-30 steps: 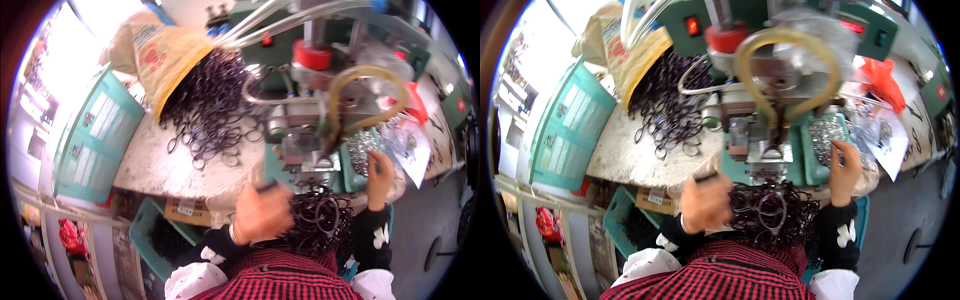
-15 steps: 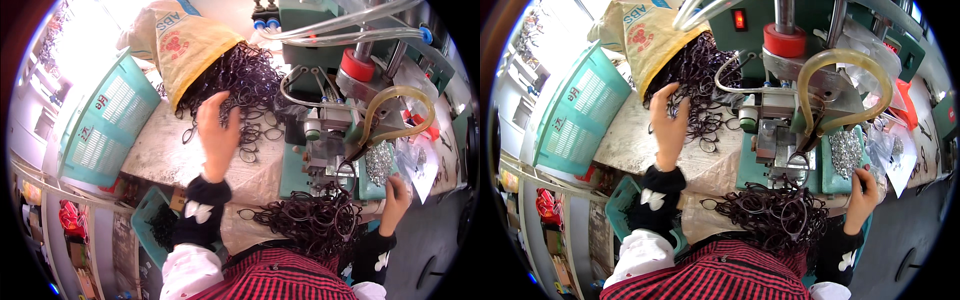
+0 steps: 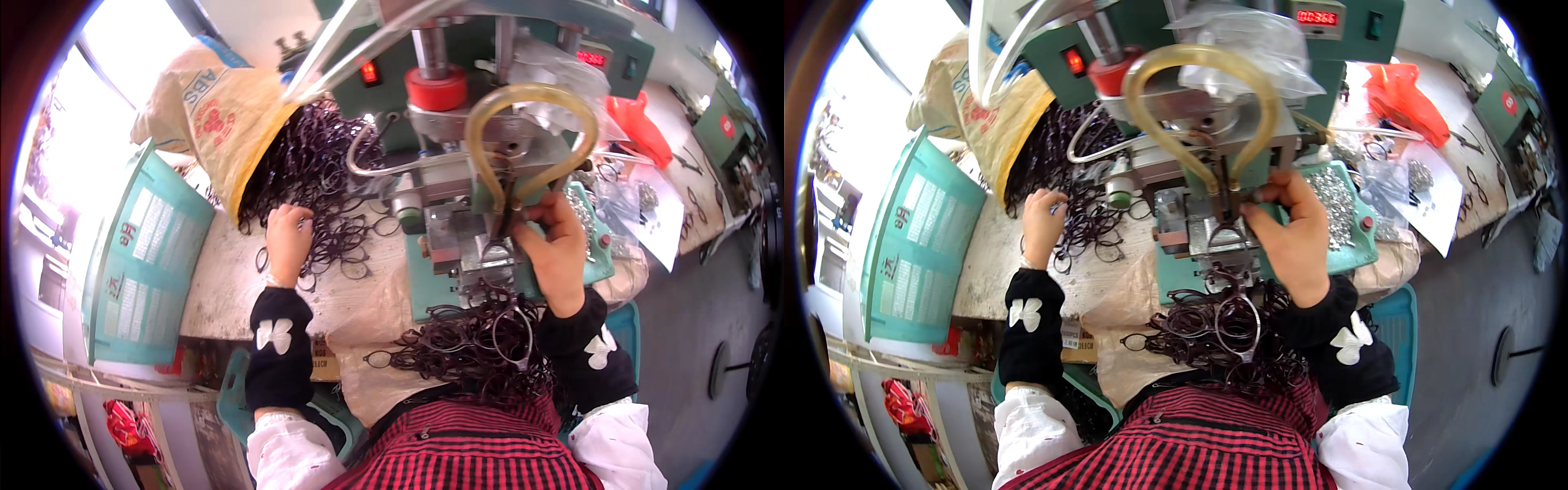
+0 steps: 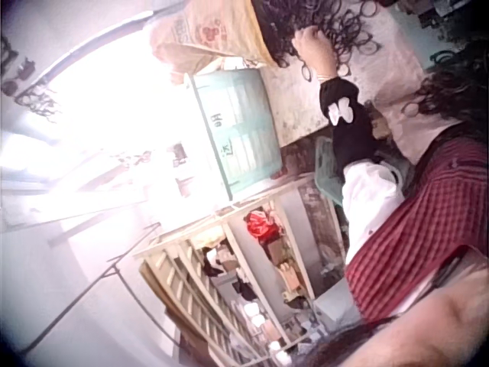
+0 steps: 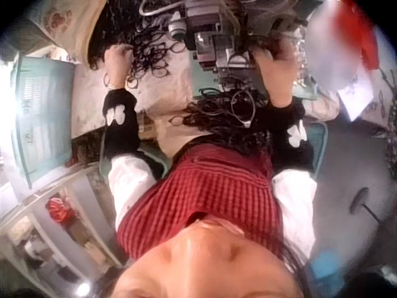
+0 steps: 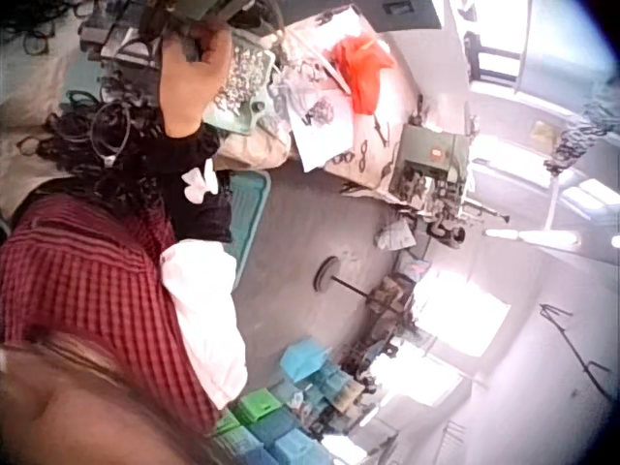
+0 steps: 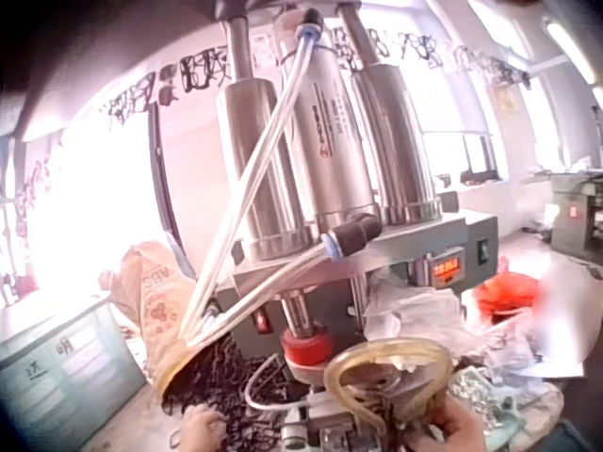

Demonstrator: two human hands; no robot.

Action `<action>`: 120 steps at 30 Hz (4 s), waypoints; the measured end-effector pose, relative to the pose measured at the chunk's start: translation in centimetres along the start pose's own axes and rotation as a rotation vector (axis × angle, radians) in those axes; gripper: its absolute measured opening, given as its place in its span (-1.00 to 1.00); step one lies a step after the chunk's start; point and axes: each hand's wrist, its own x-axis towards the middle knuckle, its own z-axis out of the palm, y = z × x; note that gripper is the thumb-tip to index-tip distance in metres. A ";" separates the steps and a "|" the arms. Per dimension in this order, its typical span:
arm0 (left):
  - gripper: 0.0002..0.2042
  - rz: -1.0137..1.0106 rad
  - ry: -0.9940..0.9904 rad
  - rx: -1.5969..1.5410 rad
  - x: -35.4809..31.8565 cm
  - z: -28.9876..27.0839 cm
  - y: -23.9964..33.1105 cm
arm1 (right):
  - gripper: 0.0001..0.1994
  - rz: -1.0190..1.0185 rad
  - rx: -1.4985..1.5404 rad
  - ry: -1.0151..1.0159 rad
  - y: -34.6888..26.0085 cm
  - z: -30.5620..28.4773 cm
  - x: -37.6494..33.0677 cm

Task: The person repeatedly picks up black plastic rings and small metallic components, places them into a press machine, and operates the lever to assemble them. The finished keychains are placed into a green basket on the right side of the workspace.

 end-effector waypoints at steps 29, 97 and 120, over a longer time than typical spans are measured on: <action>-0.88 -0.759 -0.293 -0.989 -0.4 -2.5 2.7 | -0.76 -0.119 -1.042 0.148 3.4 -11.1 -6.1; -0.80 -0.144 0.266 -1.442 -4.5 -7.3 18.2 | -0.63 0.026 0.125 0.046 -1.4 1.4 -1.7; -0.65 0.765 0.120 -0.733 -2.2 -6.5 25.6 | -0.89 -0.353 -1.070 0.158 7.1 -9.6 -0.8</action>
